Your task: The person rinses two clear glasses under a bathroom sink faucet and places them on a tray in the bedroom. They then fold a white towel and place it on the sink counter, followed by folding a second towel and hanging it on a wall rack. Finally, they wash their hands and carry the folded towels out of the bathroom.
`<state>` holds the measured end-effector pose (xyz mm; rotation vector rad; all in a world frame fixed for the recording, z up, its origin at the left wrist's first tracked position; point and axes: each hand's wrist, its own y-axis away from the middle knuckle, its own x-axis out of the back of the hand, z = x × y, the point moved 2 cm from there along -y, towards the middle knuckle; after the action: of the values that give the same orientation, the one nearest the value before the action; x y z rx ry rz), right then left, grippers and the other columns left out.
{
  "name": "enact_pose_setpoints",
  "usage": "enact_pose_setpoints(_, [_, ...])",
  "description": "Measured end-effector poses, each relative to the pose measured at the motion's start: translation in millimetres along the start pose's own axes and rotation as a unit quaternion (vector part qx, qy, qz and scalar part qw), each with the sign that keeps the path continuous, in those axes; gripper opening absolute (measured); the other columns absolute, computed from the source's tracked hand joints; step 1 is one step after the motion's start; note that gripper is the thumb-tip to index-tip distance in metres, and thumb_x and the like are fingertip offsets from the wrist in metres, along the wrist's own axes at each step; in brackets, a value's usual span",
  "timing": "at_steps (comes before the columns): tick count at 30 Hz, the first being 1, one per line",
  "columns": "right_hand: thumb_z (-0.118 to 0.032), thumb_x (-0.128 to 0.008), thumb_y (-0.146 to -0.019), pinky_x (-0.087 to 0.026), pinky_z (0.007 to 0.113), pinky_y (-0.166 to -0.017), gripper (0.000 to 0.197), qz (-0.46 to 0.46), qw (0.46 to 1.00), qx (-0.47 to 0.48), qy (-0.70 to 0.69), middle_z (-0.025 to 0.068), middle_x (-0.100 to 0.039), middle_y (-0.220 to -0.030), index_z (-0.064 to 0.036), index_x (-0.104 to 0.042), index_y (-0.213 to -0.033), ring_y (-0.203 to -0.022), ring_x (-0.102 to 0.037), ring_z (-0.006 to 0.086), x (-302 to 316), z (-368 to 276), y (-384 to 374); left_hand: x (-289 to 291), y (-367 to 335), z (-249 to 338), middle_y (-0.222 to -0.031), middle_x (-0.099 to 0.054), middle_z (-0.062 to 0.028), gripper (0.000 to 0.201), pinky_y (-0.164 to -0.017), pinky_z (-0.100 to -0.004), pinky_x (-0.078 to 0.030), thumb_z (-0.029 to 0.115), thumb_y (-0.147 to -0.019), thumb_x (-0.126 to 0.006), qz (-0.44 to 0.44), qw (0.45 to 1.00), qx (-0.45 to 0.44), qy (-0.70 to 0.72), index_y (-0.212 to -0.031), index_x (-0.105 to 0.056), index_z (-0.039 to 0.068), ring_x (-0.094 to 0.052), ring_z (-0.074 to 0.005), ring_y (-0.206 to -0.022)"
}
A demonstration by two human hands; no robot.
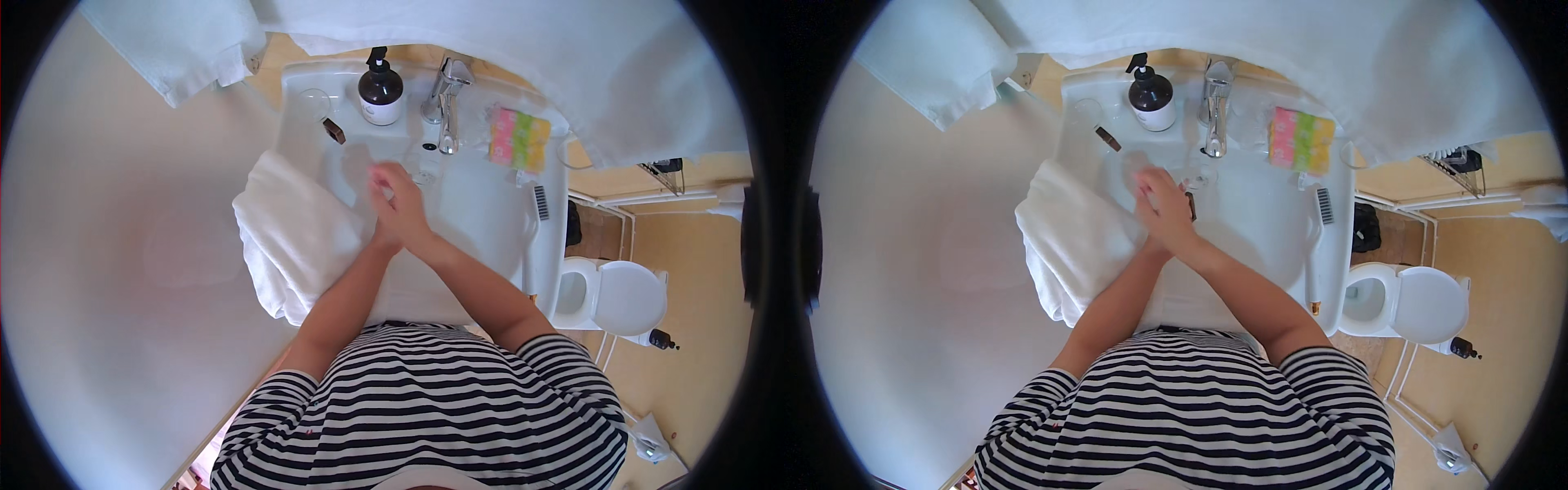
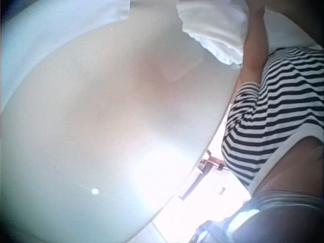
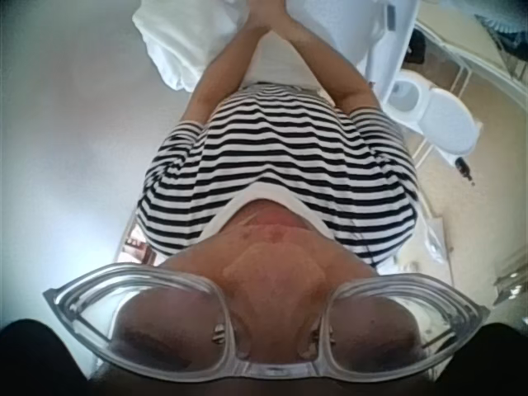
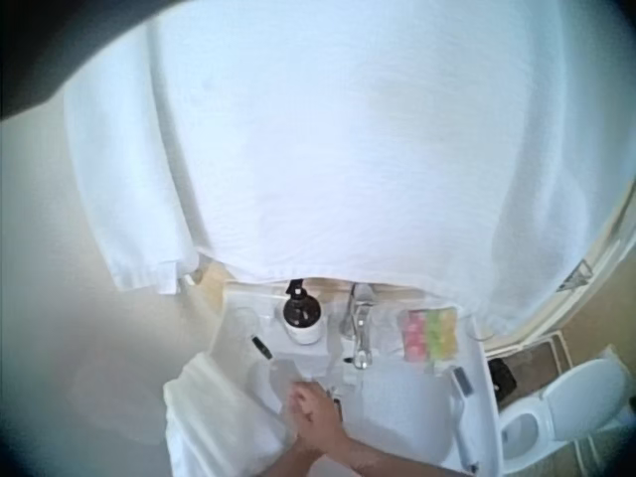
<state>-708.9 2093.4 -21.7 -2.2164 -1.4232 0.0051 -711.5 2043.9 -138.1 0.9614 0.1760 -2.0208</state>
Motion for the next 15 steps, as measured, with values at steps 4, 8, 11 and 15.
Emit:
enact_pose_setpoints(4, [-0.007, -0.059, -0.086, -0.042, 0.032, -0.091, 0.036, 0.139, 0.976, -0.113, 0.127, 0.0124, -0.053, -0.115, -0.0045, -0.051, -0.121, -0.106, -0.052, 0.0246, 60.0, 44.2, 74.5, -3.1, -0.6, 8.6, -0.09, -0.049, 0.0027, 0.035, -0.077, -0.0264, -0.041, 0.022, -0.094, -0.053, 0.031, 0.999, 0.023, 0.014, -0.126, -0.05, 0.009, -0.048, -0.0106, -0.08])
enact_pose_setpoints(8, [-0.021, -0.064, -0.086, -0.039, 0.033, -0.094, 0.054, 0.157, 0.954, -0.239, -0.094, 0.0119, -0.052, -0.117, -0.0042, -0.043, -0.133, -0.111, -0.047, 0.0198, 62.9, 87.4, 81.9, -24.6, 9.8, 12.4, -0.08, -0.05, 0.001, 0.035, -0.082, -0.032, -0.039, 0.03, -0.093, -0.053, 0.041, 0.98, 0.162, 0.112, -0.12, -0.054, 0.007, -0.049, -0.0148, -0.081])
enact_pose_setpoints(11, [-0.024, -0.06, -0.089, -0.044, 0.03, -0.087, 0.053, 0.06, 0.94, -0.331, -0.055, 0.0099, -0.055, -0.116, -0.0027, -0.041, -0.134, -0.106, -0.052, 0.0173, 72.0, 86.8, 72.2, -41.7, 16.0, 28.7, -0.082, -0.051, 0.0005, 0.033, -0.086, -0.0365, -0.038, 0.034, -0.093, -0.054, 0.12, 0.98, 0.142, 0.067, -0.111, -0.056, 0.007, -0.05, -0.016, -0.085])
enact_pose_setpoints(15, [-0.034, -0.053, -0.093, -0.049, 0.029, -0.079, 0.047, 0.039, 0.875, -0.375, -0.304, 0.0072, -0.059, -0.111, -0.0054, -0.045, -0.13, -0.097, -0.059, 0.016, 71.6, 84.9, 70.1, -37.9, 10.6, 41.1, -0.091, -0.057, -0.0045, 0.037, -0.088, -0.0296, -0.038, 0.036, -0.086, -0.063, 0.174, 0.973, 0.043, -0.148, -0.106, -0.055, 0.006, -0.049, -0.0127, -0.1])
